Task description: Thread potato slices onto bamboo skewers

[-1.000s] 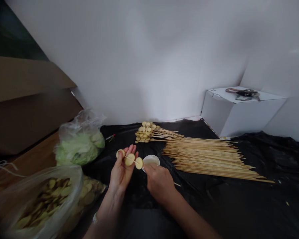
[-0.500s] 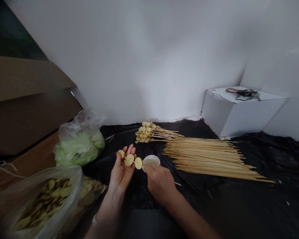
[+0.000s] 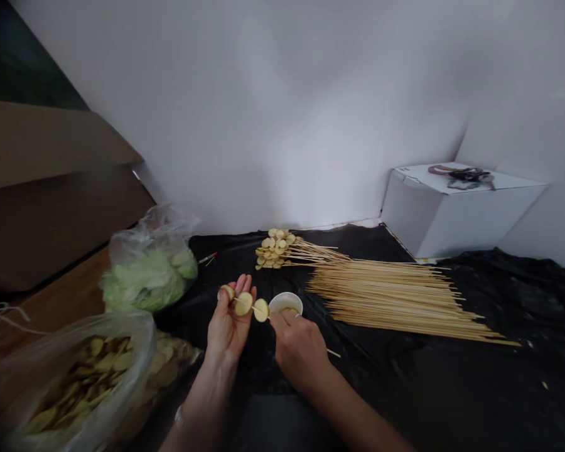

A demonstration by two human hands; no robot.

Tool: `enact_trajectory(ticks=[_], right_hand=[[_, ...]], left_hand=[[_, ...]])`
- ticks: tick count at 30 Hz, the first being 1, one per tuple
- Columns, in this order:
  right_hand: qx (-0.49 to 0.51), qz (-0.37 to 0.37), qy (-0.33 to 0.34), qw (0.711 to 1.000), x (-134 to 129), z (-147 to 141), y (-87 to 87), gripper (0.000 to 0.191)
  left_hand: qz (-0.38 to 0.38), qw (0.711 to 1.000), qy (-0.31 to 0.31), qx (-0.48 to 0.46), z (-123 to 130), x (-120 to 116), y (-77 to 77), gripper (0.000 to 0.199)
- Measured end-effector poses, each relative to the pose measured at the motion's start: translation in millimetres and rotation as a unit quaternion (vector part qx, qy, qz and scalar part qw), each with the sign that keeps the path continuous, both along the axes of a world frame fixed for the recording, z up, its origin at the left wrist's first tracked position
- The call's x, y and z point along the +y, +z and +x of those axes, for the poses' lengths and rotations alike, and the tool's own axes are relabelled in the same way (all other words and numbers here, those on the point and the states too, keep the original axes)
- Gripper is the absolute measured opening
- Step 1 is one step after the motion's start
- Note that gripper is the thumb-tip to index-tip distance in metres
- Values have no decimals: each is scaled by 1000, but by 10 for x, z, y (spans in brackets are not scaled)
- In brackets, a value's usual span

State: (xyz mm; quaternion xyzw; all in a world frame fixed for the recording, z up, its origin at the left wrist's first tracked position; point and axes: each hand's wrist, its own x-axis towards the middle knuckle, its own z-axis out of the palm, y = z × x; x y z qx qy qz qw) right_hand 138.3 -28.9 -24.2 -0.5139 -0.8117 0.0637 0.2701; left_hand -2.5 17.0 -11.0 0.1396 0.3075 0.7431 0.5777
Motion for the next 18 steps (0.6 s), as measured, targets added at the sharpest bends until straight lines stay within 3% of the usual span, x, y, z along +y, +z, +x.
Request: enact_trajectory(ticks=[18], right_hand=[[-12,13,-3,1000,-3,-13,-16,25]], left_hand=[[10,1000,-2,-7,45,-7,-10,22]])
